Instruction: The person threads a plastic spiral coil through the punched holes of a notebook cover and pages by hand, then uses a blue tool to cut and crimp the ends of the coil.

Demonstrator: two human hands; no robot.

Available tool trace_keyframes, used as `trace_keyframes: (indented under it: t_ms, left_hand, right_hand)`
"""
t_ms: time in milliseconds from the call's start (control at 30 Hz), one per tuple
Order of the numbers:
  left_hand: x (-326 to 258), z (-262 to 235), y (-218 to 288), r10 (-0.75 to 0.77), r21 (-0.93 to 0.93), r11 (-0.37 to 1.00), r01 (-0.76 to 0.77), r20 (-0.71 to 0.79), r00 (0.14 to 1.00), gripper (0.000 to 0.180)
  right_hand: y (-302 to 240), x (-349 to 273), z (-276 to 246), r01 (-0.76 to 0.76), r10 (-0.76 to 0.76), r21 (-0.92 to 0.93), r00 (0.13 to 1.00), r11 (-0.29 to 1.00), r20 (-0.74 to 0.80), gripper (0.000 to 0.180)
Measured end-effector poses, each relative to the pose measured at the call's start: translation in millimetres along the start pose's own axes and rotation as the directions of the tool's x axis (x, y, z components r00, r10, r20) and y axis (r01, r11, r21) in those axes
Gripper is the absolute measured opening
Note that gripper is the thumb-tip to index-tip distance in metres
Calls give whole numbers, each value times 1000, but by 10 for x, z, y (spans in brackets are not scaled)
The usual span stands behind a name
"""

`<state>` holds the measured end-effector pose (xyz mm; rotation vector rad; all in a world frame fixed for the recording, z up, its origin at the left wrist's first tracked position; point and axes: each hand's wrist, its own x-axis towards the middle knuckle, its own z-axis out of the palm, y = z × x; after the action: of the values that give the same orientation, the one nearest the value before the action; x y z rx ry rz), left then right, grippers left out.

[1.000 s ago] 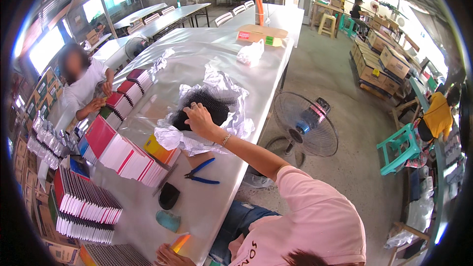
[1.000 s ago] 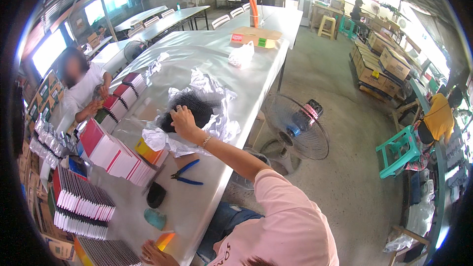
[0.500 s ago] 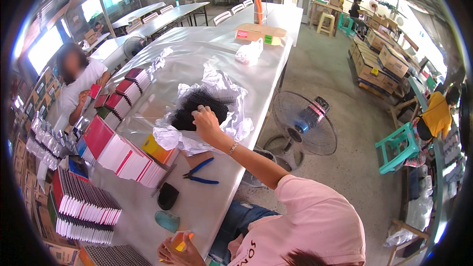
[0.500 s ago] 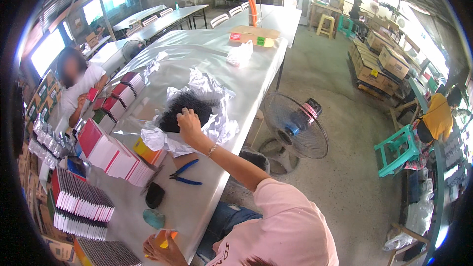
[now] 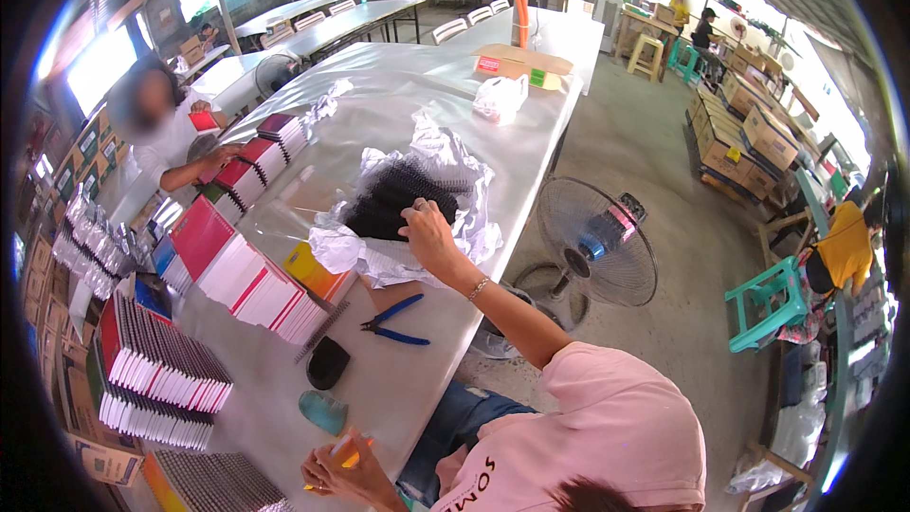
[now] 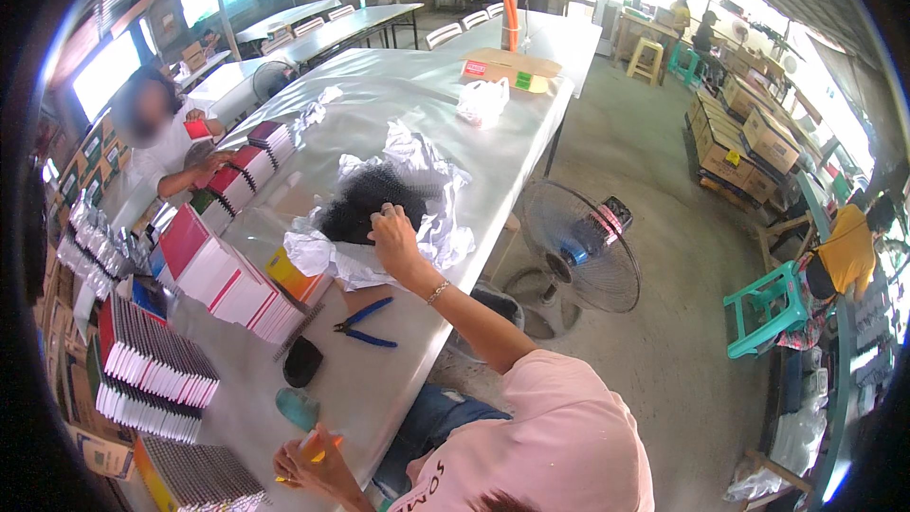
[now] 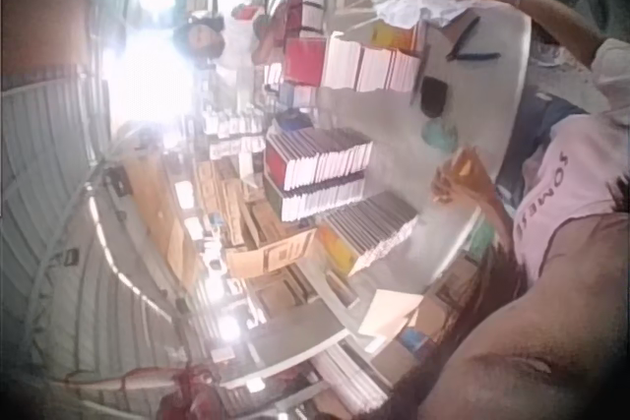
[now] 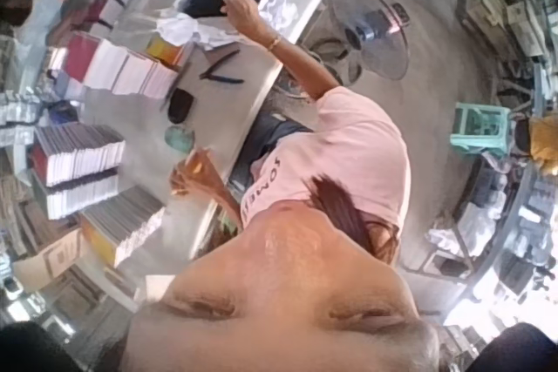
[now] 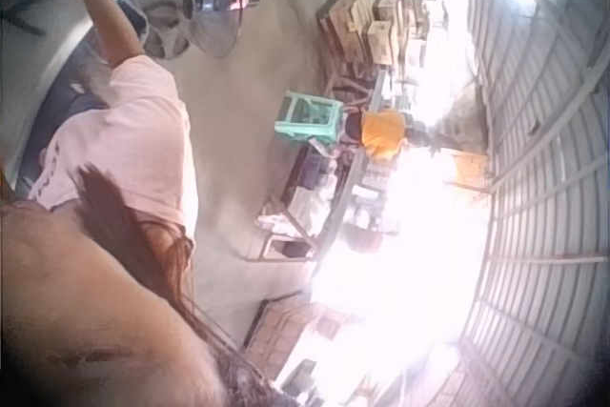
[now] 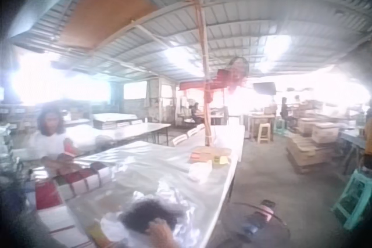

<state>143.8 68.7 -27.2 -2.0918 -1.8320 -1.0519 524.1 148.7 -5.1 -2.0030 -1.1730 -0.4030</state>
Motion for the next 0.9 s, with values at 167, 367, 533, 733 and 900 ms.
trace_keyframes:
  t_ms: [167,367,533,733,900]
  left_hand:
    - [-47,29,-86,-17,10,1000,16,15,1000,42]
    - [-7,32,-22,-9,3,1000,9,13,1000,45]
    - [10,-21,-32,-12,-11,1000,13,26,1000,45]
    - [-25,-52,12,-25,-28,999,26,41,999,44]
    - [-3,-64,40,-42,-35,998,43,31,999,43]
  right_hand:
    - [-104,31,-10,10,-7,-70,999,998,48,18]
    - [42,-19,-13,119,-118,-12,993,993,25,20]
    - [-14,8,7,23,-20,-35,994,999,103,14]
    - [25,-2,16,1,-1,-48,1000,999,16,9]
    - [-33,-22,56,-12,11,-85,1000,996,-8,8]
